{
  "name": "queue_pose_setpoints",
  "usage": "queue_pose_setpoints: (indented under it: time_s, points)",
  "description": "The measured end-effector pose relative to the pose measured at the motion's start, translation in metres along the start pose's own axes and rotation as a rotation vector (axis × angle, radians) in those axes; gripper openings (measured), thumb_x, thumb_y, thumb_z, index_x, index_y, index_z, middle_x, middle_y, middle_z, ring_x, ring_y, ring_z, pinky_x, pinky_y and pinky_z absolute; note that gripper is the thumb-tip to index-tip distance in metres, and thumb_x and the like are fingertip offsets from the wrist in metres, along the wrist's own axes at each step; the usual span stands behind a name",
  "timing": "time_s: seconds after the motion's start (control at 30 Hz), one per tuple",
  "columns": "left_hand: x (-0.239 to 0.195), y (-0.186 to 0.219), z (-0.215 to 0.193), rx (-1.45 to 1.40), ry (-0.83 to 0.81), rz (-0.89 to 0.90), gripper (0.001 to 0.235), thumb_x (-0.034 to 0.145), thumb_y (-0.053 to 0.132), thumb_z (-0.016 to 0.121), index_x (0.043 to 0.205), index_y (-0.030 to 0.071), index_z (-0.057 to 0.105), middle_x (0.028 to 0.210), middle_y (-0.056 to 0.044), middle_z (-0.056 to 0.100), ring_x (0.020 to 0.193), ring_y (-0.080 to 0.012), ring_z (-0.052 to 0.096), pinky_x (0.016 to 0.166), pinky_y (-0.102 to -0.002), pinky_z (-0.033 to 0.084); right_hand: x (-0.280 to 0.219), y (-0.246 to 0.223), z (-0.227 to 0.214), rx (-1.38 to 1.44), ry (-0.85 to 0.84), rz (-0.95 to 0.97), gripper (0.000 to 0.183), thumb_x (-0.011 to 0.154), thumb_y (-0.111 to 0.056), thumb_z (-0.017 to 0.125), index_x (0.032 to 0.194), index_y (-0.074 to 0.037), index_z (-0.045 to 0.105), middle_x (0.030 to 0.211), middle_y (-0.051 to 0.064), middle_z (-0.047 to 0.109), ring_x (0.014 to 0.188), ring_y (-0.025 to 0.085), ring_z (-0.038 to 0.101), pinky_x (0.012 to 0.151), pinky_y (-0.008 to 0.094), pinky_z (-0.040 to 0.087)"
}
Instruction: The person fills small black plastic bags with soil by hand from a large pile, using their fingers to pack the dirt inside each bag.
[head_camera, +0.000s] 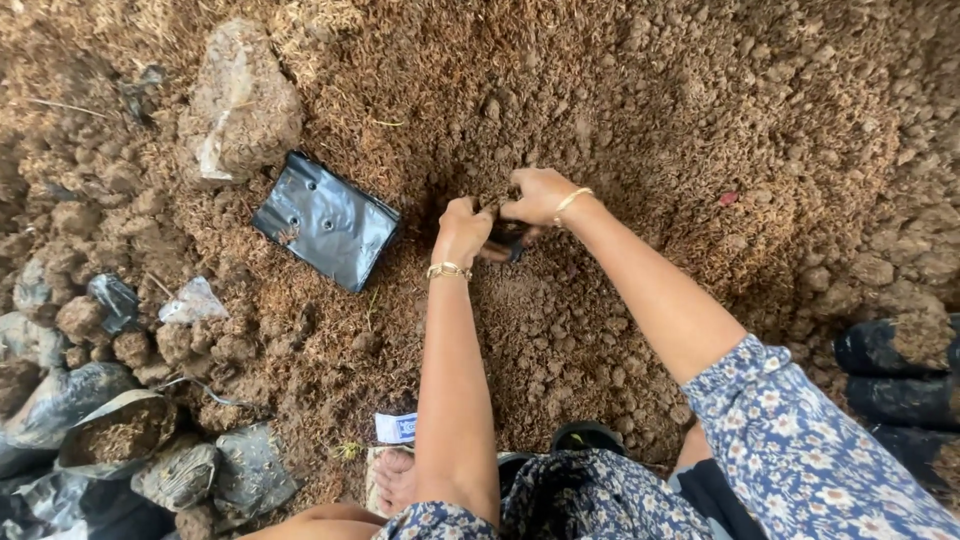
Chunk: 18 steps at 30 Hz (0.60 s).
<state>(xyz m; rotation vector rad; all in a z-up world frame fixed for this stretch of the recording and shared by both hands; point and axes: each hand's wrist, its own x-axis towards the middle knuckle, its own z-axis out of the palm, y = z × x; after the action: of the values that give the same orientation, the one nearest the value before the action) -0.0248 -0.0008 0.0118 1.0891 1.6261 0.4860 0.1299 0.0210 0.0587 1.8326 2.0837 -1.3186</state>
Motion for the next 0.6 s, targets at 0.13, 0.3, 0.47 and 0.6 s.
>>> queue_pose_setpoints:
  time_s: [0.13, 0.3, 0.47, 0.6]
  points:
    - [-0.025, 0.019, -0.007, 0.075, 0.056, 0.036, 0.038, 0.085, 0.025, 0.06, 0.112, 0.003, 0.075, 0.105, -0.025, 0.074, 0.102, -0.0425, 0.071, 0.078, -0.054, 0.06, 0.021, 0.017, 0.021, -0.173, 0.17, -0.018, 0.042, 0.089, -0.028, 0.066, 0.124, -0.005, 0.066, 0.115, 0.022, 0.071, 0.107, 0.041, 0.07, 0.089, 0.049, 0.059]
    - [-0.04, 0.037, -0.022, -0.339, -0.116, -0.041, 0.063, 0.094, 0.011, 0.058, 0.148, -0.014, 0.038, 0.13, -0.05, 0.047, 0.079, -0.061, 0.067, 0.065, -0.061, 0.063, -0.056, -0.001, -0.043, 0.366, -0.123, 0.035, 0.042, 0.108, -0.017, 0.048, 0.144, 0.004, 0.047, 0.116, 0.026, 0.066, 0.071, 0.025, 0.072, 0.049, 0.026, 0.058]
    - [-0.03, 0.037, -0.021, -0.143, -0.156, -0.07, 0.068, 0.097, 0.032, 0.058, 0.143, -0.015, 0.042, 0.125, -0.045, 0.055, 0.078, -0.0544, 0.069, 0.062, -0.056, 0.065, -0.085, -0.017, -0.011, -0.186, -0.062, 0.333, 0.076, 0.091, -0.011, 0.07, 0.155, -0.007, 0.03, 0.151, 0.034, 0.038, 0.106, 0.047, 0.067, 0.088, 0.057, 0.059]
    - [0.008, 0.016, 0.001, 0.044, -0.082, -0.017, 0.052, 0.093, 0.025, 0.052, 0.125, -0.016, 0.053, 0.083, -0.032, 0.071, 0.052, -0.0421, 0.07, 0.052, -0.049, 0.067, 0.024, 0.112, 0.079, -0.195, 0.149, 0.077, 0.078, 0.078, -0.032, 0.085, 0.142, -0.019, 0.042, 0.142, 0.025, 0.044, 0.104, 0.056, 0.065, 0.088, 0.063, 0.057]
